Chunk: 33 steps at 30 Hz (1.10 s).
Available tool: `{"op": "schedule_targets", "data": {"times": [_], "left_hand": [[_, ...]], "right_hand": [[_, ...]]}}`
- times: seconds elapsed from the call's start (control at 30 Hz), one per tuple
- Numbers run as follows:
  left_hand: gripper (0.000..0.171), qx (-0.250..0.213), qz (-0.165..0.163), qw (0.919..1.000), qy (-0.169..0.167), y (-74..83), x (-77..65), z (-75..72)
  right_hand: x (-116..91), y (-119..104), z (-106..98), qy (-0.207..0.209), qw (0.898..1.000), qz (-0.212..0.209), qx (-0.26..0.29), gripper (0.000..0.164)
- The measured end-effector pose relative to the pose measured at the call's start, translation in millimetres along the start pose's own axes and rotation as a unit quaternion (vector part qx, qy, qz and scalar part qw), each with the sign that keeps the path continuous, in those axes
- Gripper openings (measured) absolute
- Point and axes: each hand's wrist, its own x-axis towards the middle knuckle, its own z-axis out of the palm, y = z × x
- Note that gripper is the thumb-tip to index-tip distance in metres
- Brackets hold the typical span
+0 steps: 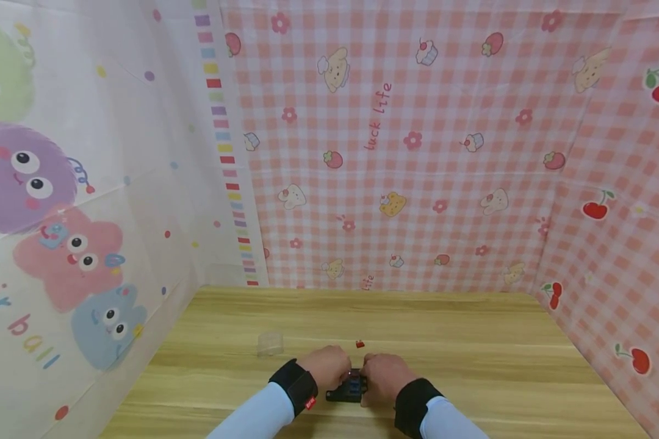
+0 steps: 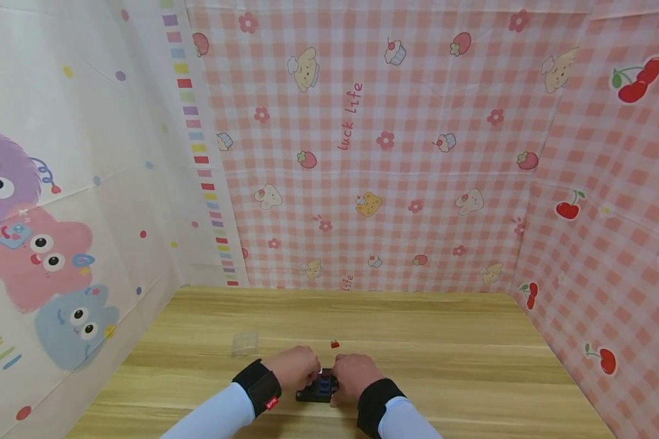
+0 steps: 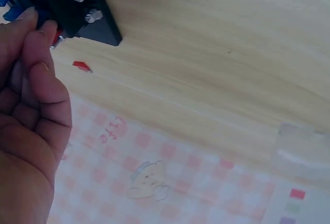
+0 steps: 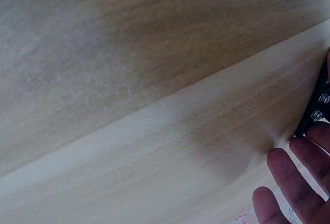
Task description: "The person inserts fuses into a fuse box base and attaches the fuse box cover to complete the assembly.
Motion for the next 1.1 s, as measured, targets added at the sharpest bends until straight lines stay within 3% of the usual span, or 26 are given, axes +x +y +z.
{"op": "schedule_targets", "data": {"times": [0.17, 0.5, 0.6, 0.9, 1.1], "left_hand": [[0.026, 0.02, 0.002, 0.9998, 0.003, 2.1, 1.9, 1.5], [0.01, -0.064, -0.018, 0.9978, -0.006, -8.3, -0.8, 11.9], [0.012, -0.048, -0.015, 0.9987, -0.005, -6.5, -1.7, 11.0], [0.03, 0.056, 0.017, 0.9981, 0.02, 3.7, -0.9, 3.0], [0.026, 0.05, 0.008, 0.9987, 0.003, 0.8, 0.8, 0.8]], "right_hand": [[0.0, 0.6, 0.0, -0.005, 1.0, 0.002, 0.006, 0.036], [1.1, 0.8, 3.4, 0.003, 1.0, -0.002, 0.008, 0.035], [1.3, 0.4, 4.9, 0.002, 1.0, -0.005, 0.009, 0.035], [-2.1, 0.7, 3.0, 0.024, 0.999, -0.023, -0.014, 0.036], [-0.7, 0.5, 2.7, 0.017, 1.0, -0.016, -0.013, 0.037]]}}
